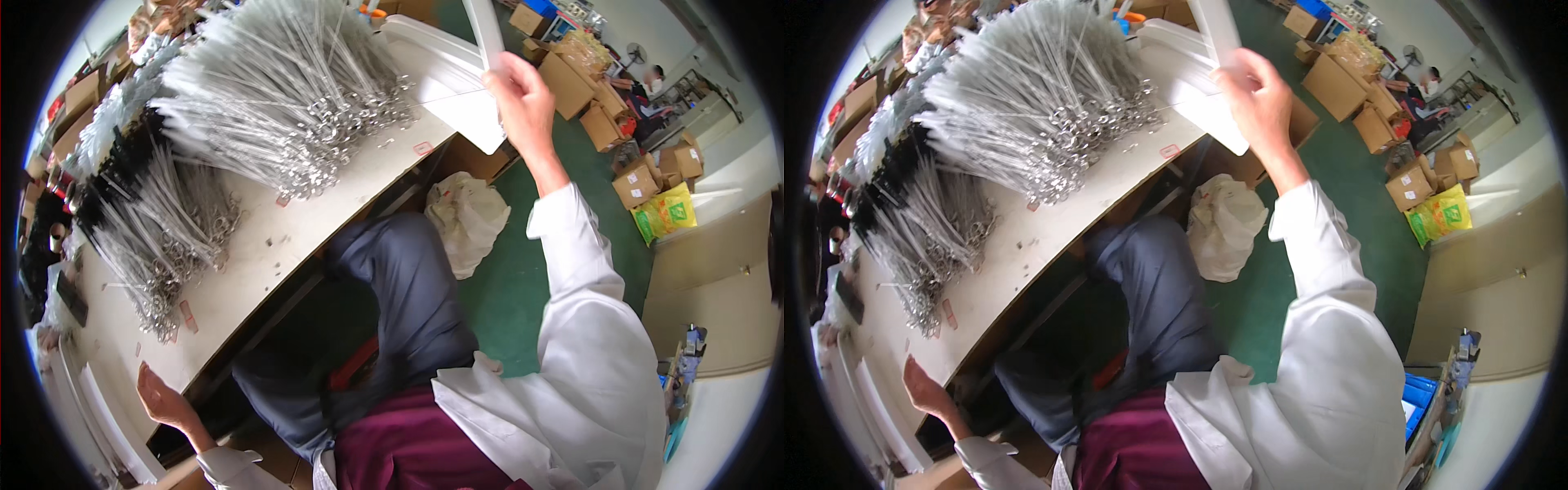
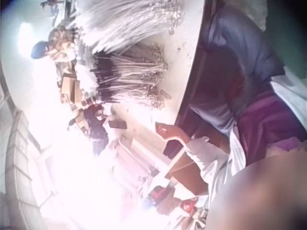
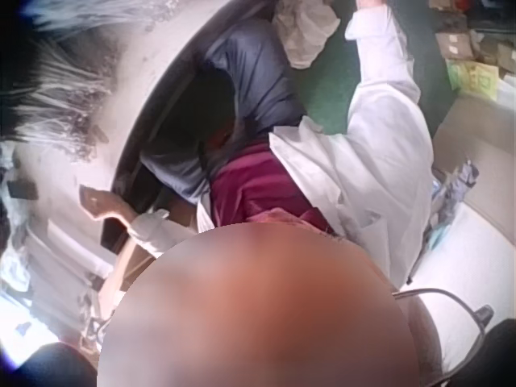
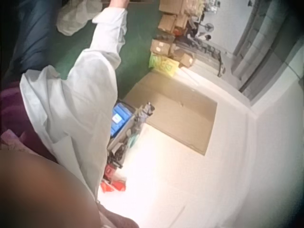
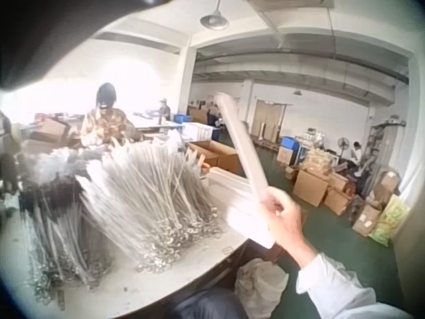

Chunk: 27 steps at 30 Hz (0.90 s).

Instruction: Assemble cardboard sleeves and pack wire brushes into them.

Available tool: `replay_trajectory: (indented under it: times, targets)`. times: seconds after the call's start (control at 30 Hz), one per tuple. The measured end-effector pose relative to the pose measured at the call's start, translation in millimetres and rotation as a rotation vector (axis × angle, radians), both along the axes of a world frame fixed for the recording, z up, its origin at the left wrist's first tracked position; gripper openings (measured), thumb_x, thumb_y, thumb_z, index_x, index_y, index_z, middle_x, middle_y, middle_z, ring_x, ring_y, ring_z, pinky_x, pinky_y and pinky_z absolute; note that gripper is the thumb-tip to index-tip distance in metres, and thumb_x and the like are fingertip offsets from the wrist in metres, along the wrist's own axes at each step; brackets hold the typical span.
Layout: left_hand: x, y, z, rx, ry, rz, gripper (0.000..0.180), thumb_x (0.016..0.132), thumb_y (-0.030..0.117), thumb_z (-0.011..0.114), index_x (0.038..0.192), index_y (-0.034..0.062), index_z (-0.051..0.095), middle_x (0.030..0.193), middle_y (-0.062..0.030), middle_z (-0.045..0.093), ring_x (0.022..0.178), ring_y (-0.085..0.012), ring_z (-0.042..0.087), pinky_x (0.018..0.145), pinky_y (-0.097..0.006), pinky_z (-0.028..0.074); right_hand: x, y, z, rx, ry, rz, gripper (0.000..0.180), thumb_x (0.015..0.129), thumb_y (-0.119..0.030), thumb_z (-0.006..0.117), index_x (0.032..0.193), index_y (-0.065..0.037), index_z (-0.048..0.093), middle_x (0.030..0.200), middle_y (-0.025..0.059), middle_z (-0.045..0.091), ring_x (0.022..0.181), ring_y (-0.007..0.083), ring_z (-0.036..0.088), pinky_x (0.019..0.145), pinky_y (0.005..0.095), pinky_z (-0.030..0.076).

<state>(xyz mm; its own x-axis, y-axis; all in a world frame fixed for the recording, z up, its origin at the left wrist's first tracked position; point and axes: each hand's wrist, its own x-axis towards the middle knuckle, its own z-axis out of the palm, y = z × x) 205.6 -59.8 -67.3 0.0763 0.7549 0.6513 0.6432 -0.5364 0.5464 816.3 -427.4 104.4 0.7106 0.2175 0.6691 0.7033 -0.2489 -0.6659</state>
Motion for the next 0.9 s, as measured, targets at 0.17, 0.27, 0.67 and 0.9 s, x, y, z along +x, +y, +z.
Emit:
replay_trajectory:
  times: [0.17, 0.27, 0.67, 0.9]
  targets:
    - [64, -111, 109, 0.209, 0.224, -0.41, 0.01, 0.083, -0.005, 0.072, 0.091, 0.0002, 0.068, 0.101, -0.0186, 0.075, 0.098, -0.0381, 0.072, 0.093, -0.044, 0.057, -134, 42, -11, -0.315, -0.318, 0.496, 0.054, 0.078, -0.017, 0.086, 0.126, -0.003, 0.064, 0.131, 0.0168, 0.065, 0.12, 0.0327, 0.065, 0.102, 0.0405, 0.053]
    - [117, -148, 139, 0.197, 0.339, -0.668, 0.025, 0.077, -0.001, 0.079, 0.1, -0.0032, 0.069, 0.116, -0.0219, 0.071, 0.11, -0.0438, 0.067, 0.103, -0.051, 0.05, -177, 61, -36, -0.431, -0.3, 0.704, 0.059, 0.076, -0.013, 0.085, 0.129, -0.005, 0.062, 0.134, 0.0157, 0.062, 0.12, 0.0345, 0.062, 0.104, 0.0441, 0.052]
    - [157, -148, 118, -0.024, 0.661, -0.849, 0.079, 0.075, 0.018, 0.083, 0.142, -0.0048, 0.049, 0.135, -0.023, 0.056, 0.125, -0.0414, 0.054, 0.111, -0.049, 0.041, -250, 103, -71, -0.554, -0.511, 1.074, 0.06, 0.076, -0.013, 0.082, 0.13, 0.002, 0.061, 0.138, 0.0142, 0.059, 0.127, 0.0334, 0.057, 0.109, 0.0438, 0.048]
    - [147, -133, 100, -0.038, 0.678, -0.702, 0.071, 0.071, 0.014, 0.083, 0.134, -0.0023, 0.053, 0.117, -0.0167, 0.062, 0.108, -0.0355, 0.063, 0.092, -0.044, 0.053, -254, 104, -72, -0.469, -0.412, 0.893, 0.058, 0.077, -0.016, 0.084, 0.129, -0.001, 0.063, 0.131, 0.0158, 0.061, 0.122, 0.0336, 0.059, 0.103, 0.0421, 0.051]
